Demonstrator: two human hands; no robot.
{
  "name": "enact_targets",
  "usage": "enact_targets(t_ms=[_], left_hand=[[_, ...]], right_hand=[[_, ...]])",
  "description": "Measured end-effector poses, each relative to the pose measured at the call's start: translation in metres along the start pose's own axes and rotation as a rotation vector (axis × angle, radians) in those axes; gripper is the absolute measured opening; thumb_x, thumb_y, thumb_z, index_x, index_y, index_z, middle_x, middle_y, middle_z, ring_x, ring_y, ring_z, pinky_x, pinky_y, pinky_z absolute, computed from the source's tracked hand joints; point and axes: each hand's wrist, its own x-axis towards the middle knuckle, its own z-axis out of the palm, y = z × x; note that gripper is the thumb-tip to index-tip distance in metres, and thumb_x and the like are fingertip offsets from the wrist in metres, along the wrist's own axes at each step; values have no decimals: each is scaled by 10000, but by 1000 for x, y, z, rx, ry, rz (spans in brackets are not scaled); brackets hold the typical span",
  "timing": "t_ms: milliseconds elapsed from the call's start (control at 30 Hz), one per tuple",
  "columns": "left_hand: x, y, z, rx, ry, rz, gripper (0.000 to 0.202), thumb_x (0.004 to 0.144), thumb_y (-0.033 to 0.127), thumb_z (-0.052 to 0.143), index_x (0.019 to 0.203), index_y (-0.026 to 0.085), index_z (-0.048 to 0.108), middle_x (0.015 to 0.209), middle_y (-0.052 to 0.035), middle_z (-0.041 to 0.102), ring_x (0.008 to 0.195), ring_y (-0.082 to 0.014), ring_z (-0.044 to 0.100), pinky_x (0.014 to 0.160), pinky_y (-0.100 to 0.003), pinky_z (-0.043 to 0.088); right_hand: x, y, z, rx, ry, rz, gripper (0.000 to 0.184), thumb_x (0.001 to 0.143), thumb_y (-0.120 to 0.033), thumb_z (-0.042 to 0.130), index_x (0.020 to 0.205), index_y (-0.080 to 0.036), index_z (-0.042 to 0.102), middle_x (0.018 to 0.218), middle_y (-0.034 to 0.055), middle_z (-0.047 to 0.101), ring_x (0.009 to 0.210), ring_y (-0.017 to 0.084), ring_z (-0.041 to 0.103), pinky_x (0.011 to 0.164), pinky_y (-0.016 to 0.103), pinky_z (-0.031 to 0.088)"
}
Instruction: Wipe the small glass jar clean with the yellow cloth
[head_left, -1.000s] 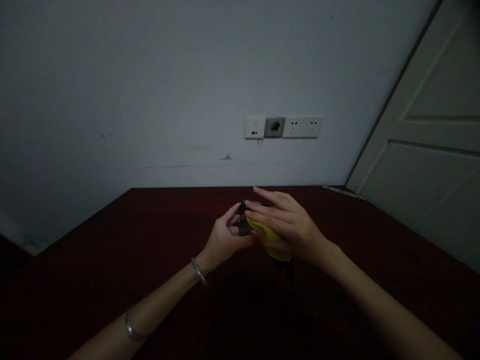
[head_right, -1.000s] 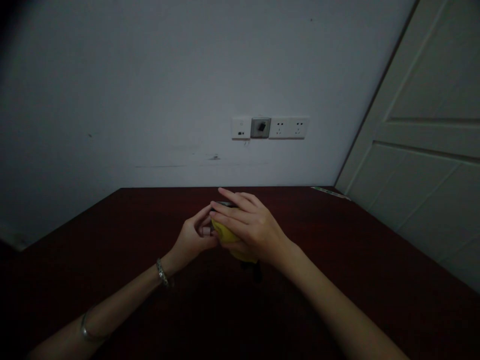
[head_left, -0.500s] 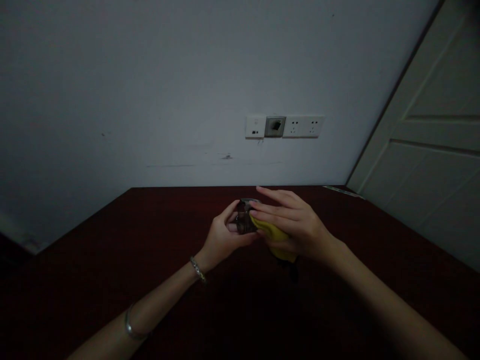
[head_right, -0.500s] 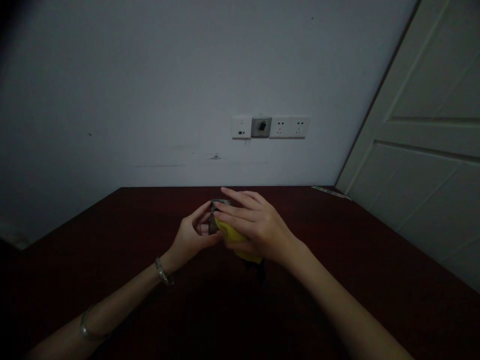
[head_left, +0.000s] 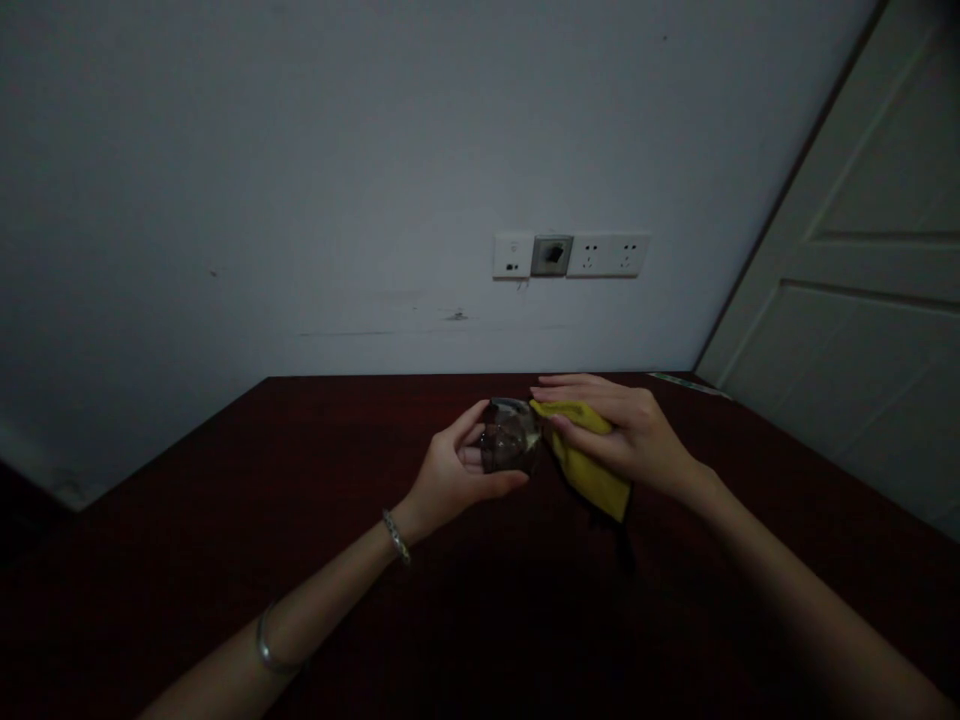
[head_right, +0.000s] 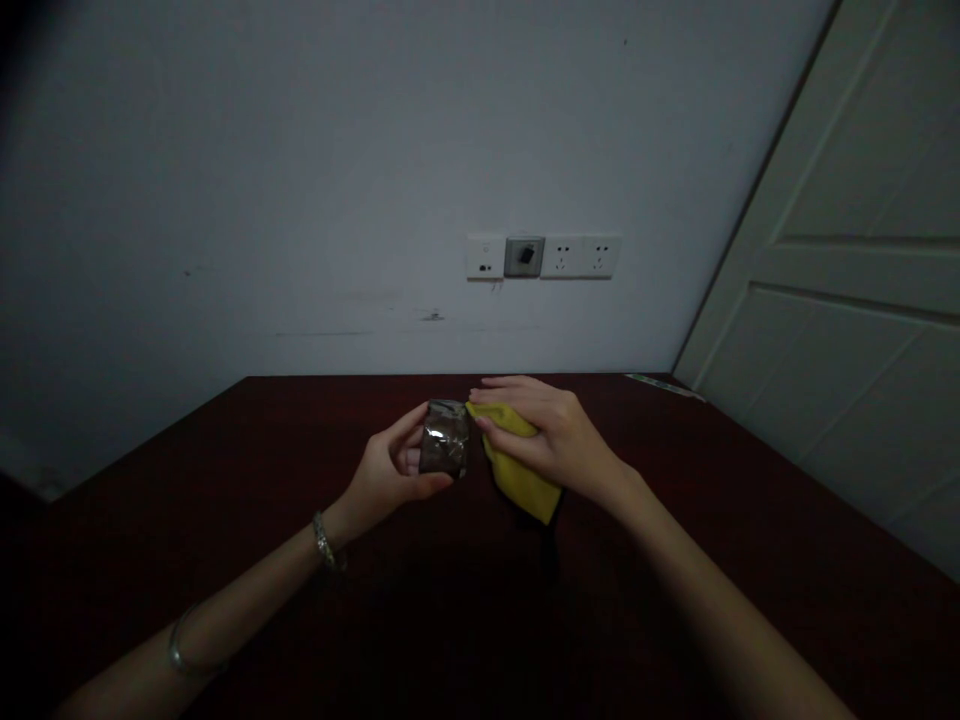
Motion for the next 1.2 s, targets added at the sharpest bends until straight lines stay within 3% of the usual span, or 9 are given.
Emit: enact_targets(t_ms=[133,367,433,600,700,833,967,1067,1200], left_hand=[[0,2,1,-9,-9,-41,991,483,166,856,1348,117,373,1147,-178,628,844,-224,682,705,-300,576],[-1,10,8,-65,-14,-71,808,537,204,830,1259,115,478,1051,-149,666,784,-212,673,606,-287,581],[-2,11,8,-54,-22,-66,685,603,265,796,1212,117,521,988,-130,684,709,-193,676,559,-271,572],[-3,13,8,-34,-3,-84,472,688,350,736,1065,103,596,834,-83,686,613,-148,652,519,-236,552],[-1,14,9,-29,-15,-133,392,704,373,720,966,95,629,809,-78,671,601,-130,633,490,-213,538],[0,14,10,-9,-36,-170,421,684,401,734,964,102,633,800,-73,660,577,-125,623,474,-218,535],[2,11,4,30,-88,-193,472,704,462,706,1004,106,628,886,-102,660,650,-150,641,526,-254,548],[6,8,-4,66,-208,-203,542,680,482,723,1053,107,606,998,-140,665,790,-203,667,668,-321,558],[11,1,-8,59,-338,-136,712,540,295,849,1162,149,533,1203,-162,607,1085,-284,598,918,-413,483]], right_hand=[[-1,1,1,-12,54,101,240,875,-272,567,1089,-223,662,1064,62,700,995,205,646,868,401,536],[2,-11,8,150,-52,209,298,913,-302,490,1185,-232,590,1167,70,649,1039,201,625,903,394,508],[2,-13,11,198,-90,200,383,896,-332,514,1267,-238,518,1249,84,598,1128,222,576,959,430,470],[-3,-14,22,182,-154,204,895,693,-410,743,1425,-219,266,1402,148,430,1286,283,423,1057,497,361],[-7,-15,29,173,-127,214,969,679,-369,754,1449,-229,183,1415,154,395,1299,285,400,1068,510,342],[-9,-13,37,199,-72,160,972,671,-279,748,1452,-234,171,1401,148,390,1296,288,387,1064,511,343],[-10,-11,40,247,-41,183,973,643,-248,752,1444,-242,199,1344,140,439,1231,289,445,1036,521,363],[-11,-9,43,299,-16,261,942,636,-255,749,1431,-245,244,1300,129,477,1187,291,482,1027,531,358],[-13,-5,51,455,40,471,917,632,-320,763,1413,-211,295,1284,142,507,1165,300,511,1028,521,361]])
